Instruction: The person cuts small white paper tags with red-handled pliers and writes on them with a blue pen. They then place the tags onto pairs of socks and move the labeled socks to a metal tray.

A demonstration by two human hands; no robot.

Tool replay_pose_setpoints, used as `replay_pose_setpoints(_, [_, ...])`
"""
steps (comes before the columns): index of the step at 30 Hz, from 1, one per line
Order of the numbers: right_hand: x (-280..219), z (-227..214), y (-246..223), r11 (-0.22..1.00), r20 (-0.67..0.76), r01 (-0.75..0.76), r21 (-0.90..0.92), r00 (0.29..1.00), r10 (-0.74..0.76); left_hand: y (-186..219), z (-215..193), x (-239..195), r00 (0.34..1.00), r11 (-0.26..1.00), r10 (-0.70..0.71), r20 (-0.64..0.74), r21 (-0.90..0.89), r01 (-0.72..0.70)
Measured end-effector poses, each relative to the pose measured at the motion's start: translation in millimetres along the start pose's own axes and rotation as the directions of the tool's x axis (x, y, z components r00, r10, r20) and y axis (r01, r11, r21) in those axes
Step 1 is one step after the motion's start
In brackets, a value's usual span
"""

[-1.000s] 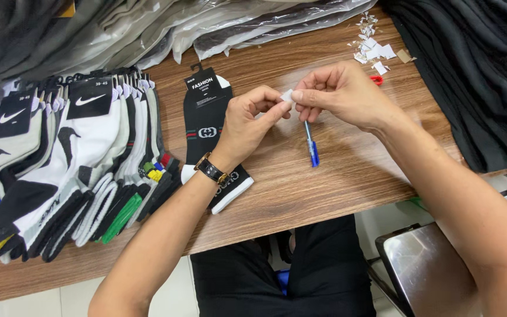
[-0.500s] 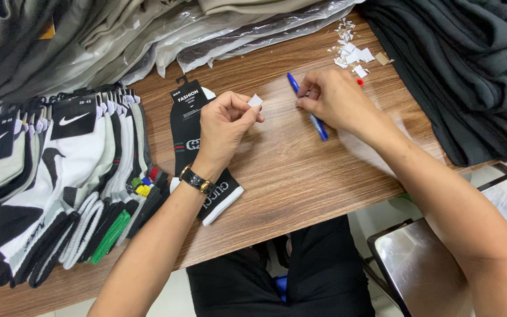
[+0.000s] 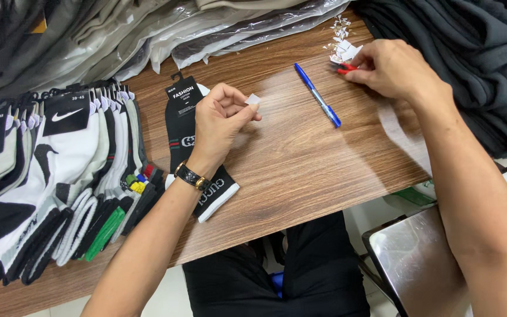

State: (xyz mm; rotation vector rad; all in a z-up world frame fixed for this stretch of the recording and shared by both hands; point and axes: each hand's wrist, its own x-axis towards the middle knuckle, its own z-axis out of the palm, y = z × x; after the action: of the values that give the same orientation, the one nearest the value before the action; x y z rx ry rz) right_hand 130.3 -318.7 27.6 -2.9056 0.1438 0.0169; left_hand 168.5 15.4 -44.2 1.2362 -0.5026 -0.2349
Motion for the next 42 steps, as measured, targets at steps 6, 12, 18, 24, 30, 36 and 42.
replay_pose_setpoints(6, [-9.5, 2.2, -37.0, 0.685, 0.077, 0.064, 0.725, 0.982, -0.173, -3.9, -2.7, 1.7, 0.999, 0.999, -0.034, -0.021, 0.004, 0.034])
replay_pose_setpoints(12, [-8.2, 15.4, -59.7, 0.854, 0.193, -0.048, 0.518, 0.979, -0.062, -5.8, -3.7, 2.1, 0.999, 0.999, -0.030, -0.039, 0.012, 0.031])
replay_pose_setpoints(18, [-12.3, 27.3, -74.2, 0.435, 0.066, 0.018, 0.900, 0.982, -0.179, -4.7, -2.3, -0.1, 0.997, 0.994, -0.078, 0.007, 0.083, 0.077])
replay_pose_setpoints(24, [-20.0, 72.9, -107.7, 0.507, -0.028, 0.165, 0.846, 0.964, -0.266, -7.2, -1.7, -3.1, 0.990, 0.988, -0.095, 0.109, 0.136, 0.079])
replay_pose_setpoints(30, [-19.4, 67.0, -104.6, 0.369, -0.029, 0.105, 0.923, 0.979, -0.204, -6.2, -0.7, -4.2, 0.979, 0.989, -0.131, 0.153, 0.090, 0.118])
replay_pose_setpoints(36, [-28.4, 63.1, -110.2, 0.565, -0.105, 0.237, 0.791, 0.961, -0.256, -6.8, -1.3, -3.8, 0.973, 0.987, -0.139, 0.183, 0.099, 0.123])
replay_pose_setpoints(42, [-27.2, 61.4, -113.1, 0.563, -0.179, 0.267, 0.782, 0.962, -0.207, -6.3, -4.1, 0.9, 0.995, 0.997, -0.072, 0.064, 0.027, 0.070])
